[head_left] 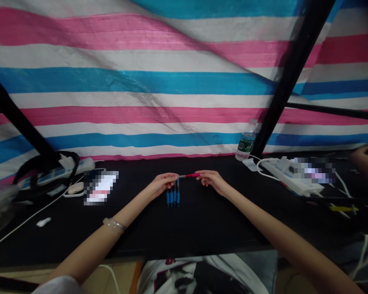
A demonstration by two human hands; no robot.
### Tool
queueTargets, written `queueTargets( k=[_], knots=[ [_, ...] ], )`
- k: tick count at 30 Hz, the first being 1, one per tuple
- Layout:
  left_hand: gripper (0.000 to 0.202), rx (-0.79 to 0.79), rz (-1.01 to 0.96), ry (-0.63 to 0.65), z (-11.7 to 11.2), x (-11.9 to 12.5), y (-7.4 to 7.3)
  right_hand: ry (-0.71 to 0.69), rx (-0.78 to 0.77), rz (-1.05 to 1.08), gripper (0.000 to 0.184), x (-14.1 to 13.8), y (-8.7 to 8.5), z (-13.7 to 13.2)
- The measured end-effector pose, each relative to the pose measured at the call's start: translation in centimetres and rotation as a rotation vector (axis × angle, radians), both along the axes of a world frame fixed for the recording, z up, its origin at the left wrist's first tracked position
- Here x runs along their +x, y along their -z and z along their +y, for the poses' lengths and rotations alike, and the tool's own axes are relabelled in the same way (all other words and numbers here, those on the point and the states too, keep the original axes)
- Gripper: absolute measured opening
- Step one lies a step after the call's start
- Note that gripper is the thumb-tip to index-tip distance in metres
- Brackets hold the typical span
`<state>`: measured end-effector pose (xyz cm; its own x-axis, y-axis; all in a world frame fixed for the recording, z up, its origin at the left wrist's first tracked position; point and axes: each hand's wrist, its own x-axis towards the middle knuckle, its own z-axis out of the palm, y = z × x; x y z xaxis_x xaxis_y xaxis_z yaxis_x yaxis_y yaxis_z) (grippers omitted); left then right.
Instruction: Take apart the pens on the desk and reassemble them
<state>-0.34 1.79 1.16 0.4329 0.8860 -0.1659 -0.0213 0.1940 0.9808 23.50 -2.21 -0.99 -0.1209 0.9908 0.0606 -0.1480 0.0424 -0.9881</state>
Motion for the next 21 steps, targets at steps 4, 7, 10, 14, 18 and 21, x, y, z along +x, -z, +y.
queueTargets(
  k=[4,7,10,14,18,21],
  knots=[
    [0.032,0.015,0.006,-0.002,0.06,0.01,0.15,0.020,-0.001,0.009,0.021,-0.30,-0.23,-0.13],
    [0.032,0.017,0.001,0.000,0.13,-0.01,0.31,0.031,-0.007,0.016,0.020,-0.47,-0.31,-0.19],
    [0.033,0.021,0.005,-0.006,0.24,-0.02,0.50,0.015,0.007,0.002,0.020,-0.44,-0.30,-0.22],
    [0.032,0.030,0.025,-0.023,0.36,0.00,0.69,-0.005,0.026,-0.018,0.022,-0.31,-0.18,-0.18],
    [0.034,0.058,0.046,-0.017,0.27,0.03,0.67,-0.013,0.035,-0.043,0.023,-0.24,0.00,-0.08],
    [0.034,0.087,0.060,0.000,0.15,0.06,0.67,-0.029,0.043,-0.066,0.024,-0.22,0.09,-0.01]
  ],
)
